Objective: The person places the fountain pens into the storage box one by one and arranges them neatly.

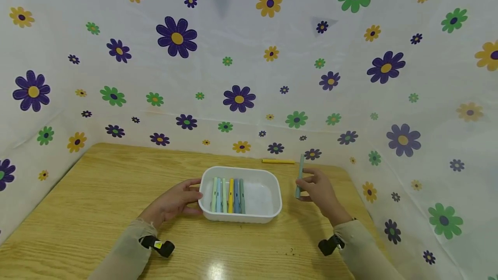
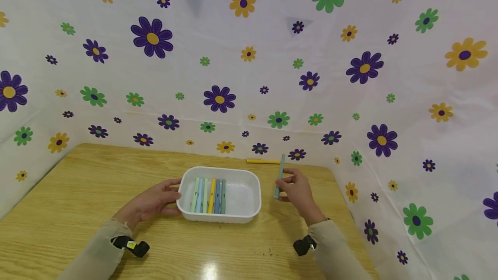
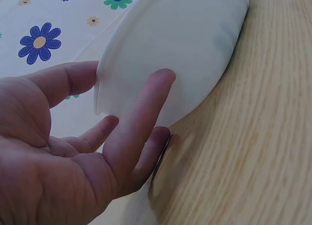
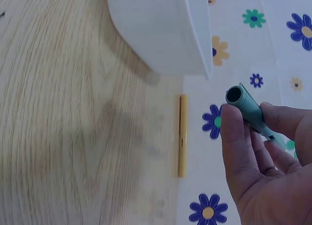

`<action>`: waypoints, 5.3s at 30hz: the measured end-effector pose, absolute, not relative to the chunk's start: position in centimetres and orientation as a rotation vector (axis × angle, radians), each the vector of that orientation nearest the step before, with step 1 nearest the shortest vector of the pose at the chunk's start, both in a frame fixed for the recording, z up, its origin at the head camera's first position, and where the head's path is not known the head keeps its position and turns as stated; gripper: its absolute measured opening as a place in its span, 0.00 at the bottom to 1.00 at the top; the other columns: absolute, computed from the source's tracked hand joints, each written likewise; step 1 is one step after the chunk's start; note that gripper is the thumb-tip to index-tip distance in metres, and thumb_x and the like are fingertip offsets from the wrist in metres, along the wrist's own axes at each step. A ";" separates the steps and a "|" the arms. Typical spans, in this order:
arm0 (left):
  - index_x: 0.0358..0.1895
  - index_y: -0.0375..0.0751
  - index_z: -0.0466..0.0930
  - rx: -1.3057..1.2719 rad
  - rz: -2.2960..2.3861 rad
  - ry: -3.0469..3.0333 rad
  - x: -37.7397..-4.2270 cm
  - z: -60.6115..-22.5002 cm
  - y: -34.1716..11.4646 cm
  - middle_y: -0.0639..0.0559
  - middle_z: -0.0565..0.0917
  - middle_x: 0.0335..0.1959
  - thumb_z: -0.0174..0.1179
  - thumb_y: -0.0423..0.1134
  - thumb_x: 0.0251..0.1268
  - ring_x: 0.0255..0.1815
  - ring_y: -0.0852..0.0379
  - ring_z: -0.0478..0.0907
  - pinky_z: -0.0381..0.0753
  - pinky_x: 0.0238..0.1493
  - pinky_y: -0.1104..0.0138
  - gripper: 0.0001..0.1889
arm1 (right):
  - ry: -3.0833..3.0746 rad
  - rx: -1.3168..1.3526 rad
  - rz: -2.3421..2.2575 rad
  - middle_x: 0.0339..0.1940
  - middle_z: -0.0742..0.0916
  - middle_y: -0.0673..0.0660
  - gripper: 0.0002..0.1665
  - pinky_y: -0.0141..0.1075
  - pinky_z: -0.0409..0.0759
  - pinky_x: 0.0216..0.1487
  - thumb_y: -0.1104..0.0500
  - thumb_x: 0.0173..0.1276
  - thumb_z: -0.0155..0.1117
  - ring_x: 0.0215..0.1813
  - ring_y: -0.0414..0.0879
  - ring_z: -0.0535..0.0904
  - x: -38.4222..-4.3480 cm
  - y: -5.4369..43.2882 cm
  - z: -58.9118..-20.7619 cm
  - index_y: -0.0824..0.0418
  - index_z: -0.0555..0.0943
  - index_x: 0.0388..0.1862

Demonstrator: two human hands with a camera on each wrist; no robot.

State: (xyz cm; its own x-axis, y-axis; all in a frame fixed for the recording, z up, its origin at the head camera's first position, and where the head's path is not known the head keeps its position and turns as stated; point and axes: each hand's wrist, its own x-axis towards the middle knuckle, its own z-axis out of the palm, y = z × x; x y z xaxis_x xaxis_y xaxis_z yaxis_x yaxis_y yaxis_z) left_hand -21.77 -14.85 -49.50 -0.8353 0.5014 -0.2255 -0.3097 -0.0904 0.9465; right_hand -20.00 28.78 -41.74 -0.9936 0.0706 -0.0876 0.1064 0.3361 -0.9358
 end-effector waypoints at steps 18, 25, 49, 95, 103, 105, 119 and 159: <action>0.82 0.36 0.49 0.186 1.967 1.654 -21.8 -49.5 -14.8 0.26 0.64 0.75 0.58 0.34 0.76 0.63 0.43 0.79 0.87 0.56 0.48 0.38 | 2.493 0.151 -1.647 0.46 0.84 0.64 0.27 0.47 0.92 0.34 0.65 0.73 0.67 0.40 0.51 0.87 -20.9 21.1 -41.8 0.64 0.72 0.68; 0.83 0.36 0.48 0.190 1.966 1.645 -21.9 -49.6 -14.9 0.26 0.64 0.75 0.57 0.33 0.77 0.63 0.42 0.79 0.87 0.56 0.48 0.38 | 2.496 0.156 -1.562 0.44 0.84 0.63 0.26 0.48 0.92 0.33 0.66 0.72 0.69 0.37 0.50 0.86 -21.0 18.8 -42.1 0.65 0.73 0.65; 0.82 0.37 0.49 0.156 1.962 1.648 -21.9 -49.2 -14.9 0.27 0.65 0.75 0.57 0.33 0.77 0.64 0.41 0.79 0.88 0.55 0.49 0.37 | 2.463 0.203 -1.114 0.39 0.84 0.61 0.15 0.45 0.91 0.35 0.64 0.69 0.71 0.38 0.52 0.86 -21.3 15.2 -43.3 0.65 0.75 0.49; 0.82 0.36 0.50 0.150 1.968 1.664 -21.8 -49.1 -14.8 0.27 0.66 0.74 0.59 0.32 0.75 0.60 0.43 0.81 0.88 0.54 0.49 0.38 | 2.404 0.139 -1.324 0.47 0.87 0.66 0.21 0.46 0.92 0.39 0.63 0.73 0.67 0.46 0.57 0.88 -21.5 19.2 -41.6 0.71 0.75 0.60; 0.82 0.36 0.50 0.150 1.965 1.663 -21.8 -49.1 -14.9 0.26 0.64 0.75 0.59 0.33 0.76 0.58 0.43 0.83 0.88 0.53 0.49 0.38 | 2.435 0.174 -1.438 0.58 0.82 0.69 0.24 0.46 0.92 0.44 0.60 0.78 0.62 0.54 0.61 0.84 -21.9 24.2 -39.5 0.69 0.71 0.67; 0.82 0.36 0.49 0.152 1.965 1.665 -21.8 -49.1 -14.9 0.26 0.63 0.75 0.59 0.33 0.76 0.58 0.43 0.83 0.88 0.54 0.49 0.38 | 2.443 0.170 -1.451 0.61 0.81 0.70 0.26 0.46 0.91 0.46 0.59 0.79 0.61 0.58 0.64 0.82 -22.0 25.3 -39.2 0.69 0.70 0.68; 0.82 0.36 0.49 0.138 1.966 1.653 -21.8 -49.2 -14.9 0.26 0.62 0.76 0.60 0.32 0.76 0.58 0.41 0.82 0.88 0.55 0.49 0.39 | 2.466 0.210 -1.484 0.67 0.77 0.73 0.30 0.46 0.91 0.49 0.59 0.80 0.60 0.65 0.68 0.78 -23.8 28.6 -40.1 0.72 0.66 0.73; 0.82 0.33 0.47 0.215 1.973 1.617 -22.0 -49.0 -15.3 0.24 0.63 0.74 0.59 0.32 0.77 0.59 0.39 0.82 0.87 0.56 0.48 0.39 | 3.058 -0.253 -0.440 0.67 0.76 0.75 0.28 0.62 0.69 0.74 0.67 0.72 0.58 0.69 0.71 0.71 -32.0 26.0 -47.1 0.71 0.72 0.71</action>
